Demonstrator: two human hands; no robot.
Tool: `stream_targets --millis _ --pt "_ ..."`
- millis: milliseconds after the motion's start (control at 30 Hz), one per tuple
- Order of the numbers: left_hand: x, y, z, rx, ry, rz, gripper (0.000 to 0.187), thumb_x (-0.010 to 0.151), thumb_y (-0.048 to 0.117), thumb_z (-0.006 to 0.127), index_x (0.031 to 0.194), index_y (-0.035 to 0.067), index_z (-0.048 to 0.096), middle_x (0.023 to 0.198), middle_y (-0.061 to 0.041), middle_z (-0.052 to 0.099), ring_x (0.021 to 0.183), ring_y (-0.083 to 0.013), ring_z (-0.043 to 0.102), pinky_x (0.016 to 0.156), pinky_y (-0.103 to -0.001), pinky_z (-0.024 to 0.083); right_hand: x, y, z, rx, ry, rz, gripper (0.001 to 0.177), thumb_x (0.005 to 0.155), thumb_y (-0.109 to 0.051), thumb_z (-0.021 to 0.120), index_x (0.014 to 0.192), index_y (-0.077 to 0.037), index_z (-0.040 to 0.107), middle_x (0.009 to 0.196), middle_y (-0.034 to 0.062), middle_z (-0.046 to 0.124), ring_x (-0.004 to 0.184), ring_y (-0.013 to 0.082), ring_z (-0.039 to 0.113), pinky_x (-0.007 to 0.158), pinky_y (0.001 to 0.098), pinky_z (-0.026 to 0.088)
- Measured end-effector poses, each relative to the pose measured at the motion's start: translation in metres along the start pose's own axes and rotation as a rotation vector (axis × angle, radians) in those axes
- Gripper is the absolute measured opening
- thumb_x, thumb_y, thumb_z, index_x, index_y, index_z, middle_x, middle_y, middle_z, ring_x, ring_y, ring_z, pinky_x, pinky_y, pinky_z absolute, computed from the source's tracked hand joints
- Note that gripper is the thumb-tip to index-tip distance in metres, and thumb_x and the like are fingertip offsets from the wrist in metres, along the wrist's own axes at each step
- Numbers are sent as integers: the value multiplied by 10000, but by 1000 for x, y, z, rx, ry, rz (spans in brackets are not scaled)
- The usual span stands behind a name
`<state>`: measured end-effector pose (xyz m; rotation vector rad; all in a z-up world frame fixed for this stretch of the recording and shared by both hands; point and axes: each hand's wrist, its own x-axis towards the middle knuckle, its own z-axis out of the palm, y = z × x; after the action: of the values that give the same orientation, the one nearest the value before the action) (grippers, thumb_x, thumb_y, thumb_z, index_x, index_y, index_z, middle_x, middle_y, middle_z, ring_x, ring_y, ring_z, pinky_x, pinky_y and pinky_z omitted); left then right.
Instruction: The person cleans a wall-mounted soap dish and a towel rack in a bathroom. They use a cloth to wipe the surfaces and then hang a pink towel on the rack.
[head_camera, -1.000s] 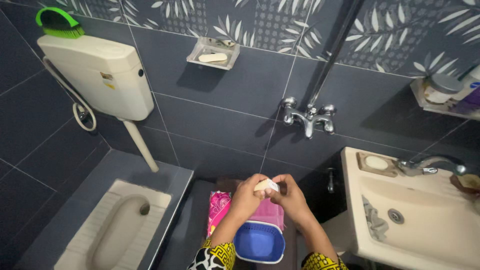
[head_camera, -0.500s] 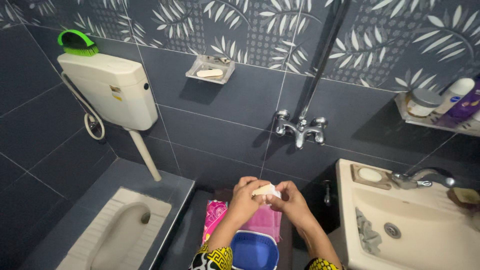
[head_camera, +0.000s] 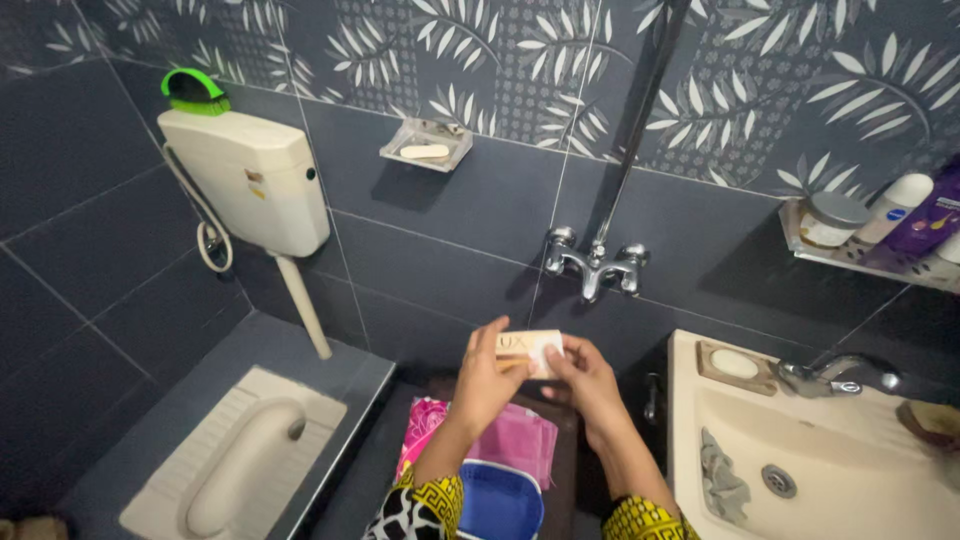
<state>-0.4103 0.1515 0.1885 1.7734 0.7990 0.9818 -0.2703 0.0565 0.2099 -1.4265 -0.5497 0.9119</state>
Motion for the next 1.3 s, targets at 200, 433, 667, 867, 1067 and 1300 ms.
stream_targets --millis 200,433,667,867,1067,1300 --pt "5 -8 6 47 220 27 1004 728 160 935 1502 -24 323 1332 -257 590 1172 -327 624 951 -383 514 1 -15 -1 78 6 43 393 904 -322 694 1221 -99 631 1056 57 720 878 204 688 708 326 571" --pt "14 -6 -4 -743 78 -310 603 883 152 755 1401 -75 545 1233 -164 702 1036 -182 711 851 -300 612 7 -30 12 190 -105 22 387 925 -319 678 1210 -67 605 1084 87 703 919 219 694 757 346 584" --pt "39 14 -39 -810 256 -325 576 884 94 726 1386 -30 474 1206 -170 676 1045 -229 709 884 -351 622 20 -51 52 96 -154 -44 438 920 -299 656 1281 -71 560 1115 94 695 949 216 700 762 357 596" --pt "74 10 -75 -835 265 -225 550 897 108 712 1407 22 525 1174 -144 685 1037 -214 703 884 -349 614 54 -60 96 -30 -128 -137 560 917 -249 661 1409 -50 486 1193 100 638 958 188 683 742 346 607" --pt "135 -10 -129 -846 221 -208 515 906 115 706 1394 29 565 1159 -109 692 1030 -202 703 887 -350 609 107 -75 160 -152 -64 -223 546 942 -250 641 1435 -47 526 1141 108 650 911 193 637 704 309 573" --pt "218 -25 -195 -821 178 -210 521 893 114 713 1382 27 556 1159 -121 682 1011 -206 712 877 -356 623 164 -105 236 -266 68 -301 434 959 -279 626 1330 -56 634 1134 92 695 928 175 674 737 322 548"
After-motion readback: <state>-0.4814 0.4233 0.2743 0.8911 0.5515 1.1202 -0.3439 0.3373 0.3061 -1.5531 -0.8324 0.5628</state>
